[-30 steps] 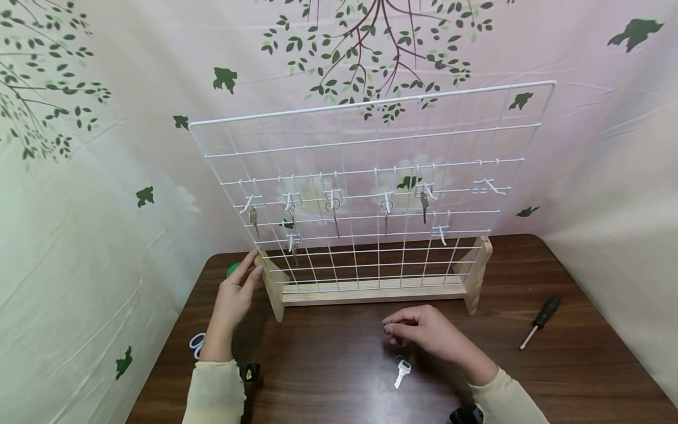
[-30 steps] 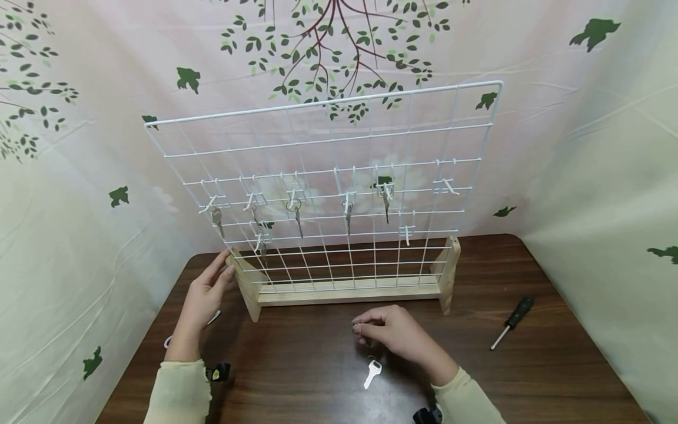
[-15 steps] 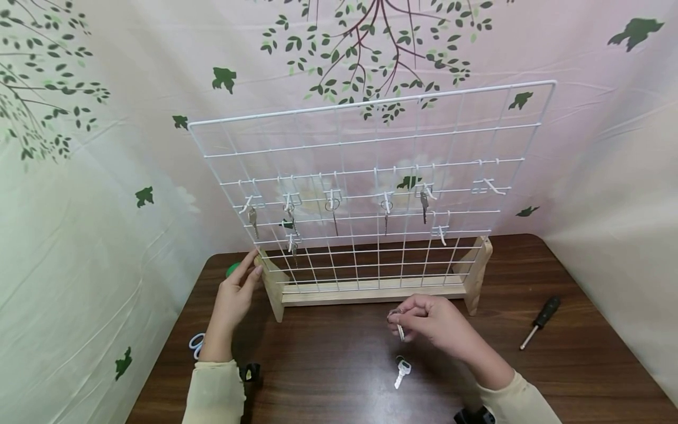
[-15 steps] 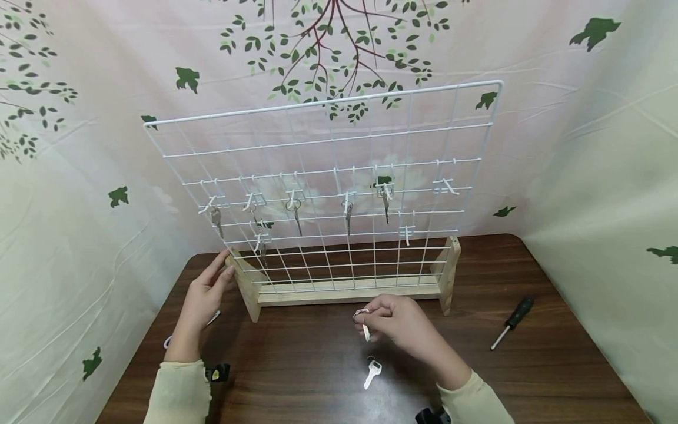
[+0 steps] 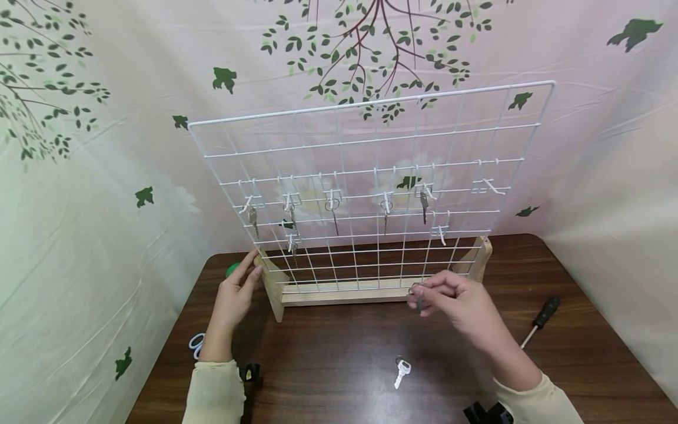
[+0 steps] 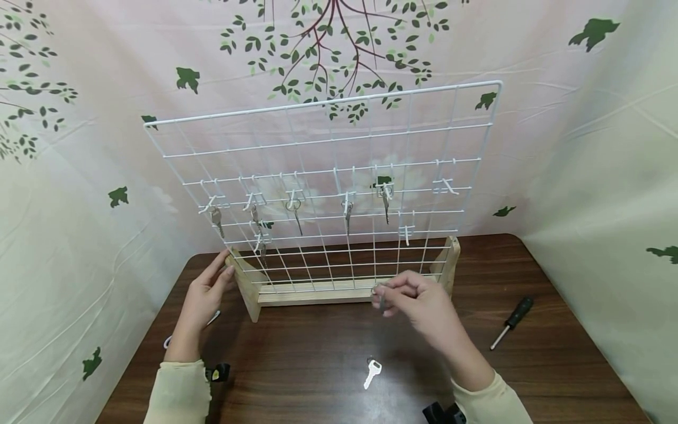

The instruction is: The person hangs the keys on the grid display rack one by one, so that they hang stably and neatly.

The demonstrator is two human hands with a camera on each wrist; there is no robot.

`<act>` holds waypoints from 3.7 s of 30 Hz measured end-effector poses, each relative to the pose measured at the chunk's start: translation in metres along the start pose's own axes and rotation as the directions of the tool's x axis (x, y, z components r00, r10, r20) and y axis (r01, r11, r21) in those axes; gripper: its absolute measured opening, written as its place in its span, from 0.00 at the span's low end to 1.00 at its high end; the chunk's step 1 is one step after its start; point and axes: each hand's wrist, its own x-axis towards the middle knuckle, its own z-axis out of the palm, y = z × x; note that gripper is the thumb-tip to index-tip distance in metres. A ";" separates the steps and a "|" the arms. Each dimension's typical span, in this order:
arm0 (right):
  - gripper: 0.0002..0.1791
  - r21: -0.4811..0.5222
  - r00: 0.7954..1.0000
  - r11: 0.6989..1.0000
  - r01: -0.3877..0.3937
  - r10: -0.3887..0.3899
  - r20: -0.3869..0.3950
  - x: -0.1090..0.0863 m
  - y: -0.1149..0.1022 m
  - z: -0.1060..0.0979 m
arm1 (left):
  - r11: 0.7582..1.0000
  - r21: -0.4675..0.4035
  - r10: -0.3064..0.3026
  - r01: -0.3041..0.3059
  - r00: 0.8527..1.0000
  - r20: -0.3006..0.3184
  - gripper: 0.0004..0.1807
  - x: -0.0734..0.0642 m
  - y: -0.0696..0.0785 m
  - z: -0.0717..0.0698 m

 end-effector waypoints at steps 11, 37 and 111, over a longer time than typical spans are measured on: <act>0.11 0.171 0.967 0.985 -0.003 0.046 -0.251 0.006 -0.021 -0.013 | 1.000 -0.014 -0.007 0.007 1.000 0.007 0.29 0.000 0.001 -0.001; 0.09 0.339 0.939 0.941 0.004 0.112 -0.324 0.021 -0.022 -0.023 | 1.000 -0.025 -0.004 0.004 1.000 0.005 0.28 0.000 0.002 0.000; 0.28 -0.346 0.736 0.853 -0.391 0.515 0.439 -0.012 0.099 0.012 | 1.000 -0.031 0.000 0.000 1.000 -0.003 0.28 0.000 -0.002 0.002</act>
